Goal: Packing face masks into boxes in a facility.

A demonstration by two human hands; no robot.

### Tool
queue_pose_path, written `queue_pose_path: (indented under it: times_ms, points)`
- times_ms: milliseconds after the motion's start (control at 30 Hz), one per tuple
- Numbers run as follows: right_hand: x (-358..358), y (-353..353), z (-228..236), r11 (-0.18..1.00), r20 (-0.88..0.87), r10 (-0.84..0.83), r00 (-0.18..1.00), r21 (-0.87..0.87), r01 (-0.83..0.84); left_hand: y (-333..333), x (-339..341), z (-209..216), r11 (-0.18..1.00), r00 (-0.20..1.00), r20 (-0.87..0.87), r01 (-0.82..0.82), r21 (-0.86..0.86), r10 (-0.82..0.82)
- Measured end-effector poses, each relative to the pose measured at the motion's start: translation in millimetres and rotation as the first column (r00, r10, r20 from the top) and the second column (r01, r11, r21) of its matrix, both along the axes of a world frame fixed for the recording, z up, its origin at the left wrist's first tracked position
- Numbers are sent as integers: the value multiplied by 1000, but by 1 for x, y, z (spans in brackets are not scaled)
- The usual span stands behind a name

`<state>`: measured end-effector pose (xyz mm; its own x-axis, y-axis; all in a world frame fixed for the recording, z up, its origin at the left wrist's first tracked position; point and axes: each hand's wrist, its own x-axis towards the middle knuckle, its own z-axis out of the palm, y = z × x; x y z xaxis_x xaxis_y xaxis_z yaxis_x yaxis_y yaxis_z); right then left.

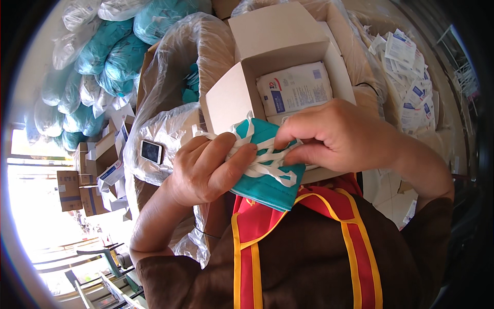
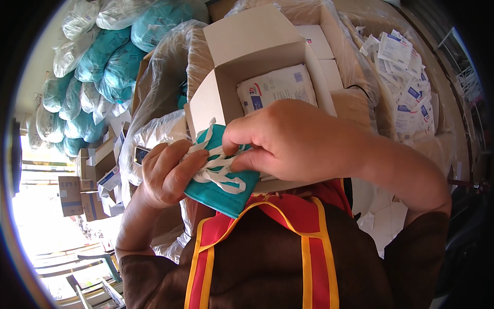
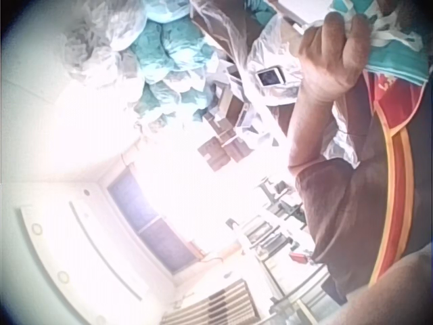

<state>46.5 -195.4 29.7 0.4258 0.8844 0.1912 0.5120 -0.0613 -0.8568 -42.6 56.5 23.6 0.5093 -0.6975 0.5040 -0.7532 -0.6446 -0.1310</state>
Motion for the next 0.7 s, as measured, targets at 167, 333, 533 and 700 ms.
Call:
queue_pose_path:
  times_ms: [167,333,533,700]
  points:
    - [2,1,1,993,-62,77,995,-90,-82,-3,2,0,1000,998,-62,13,10,-12]
    - [5,6,21,967,-286,63,956,-220,-129,-5,4,0,999,998,-51,-21,33,23]
    - [3,12,3,963,-53,140,989,-224,-148,-8,6,1,997,994,-102,-24,75,32]
    - [14,1,12,929,-255,126,959,-308,-204,-6,3,1,996,990,-120,-65,60,72]
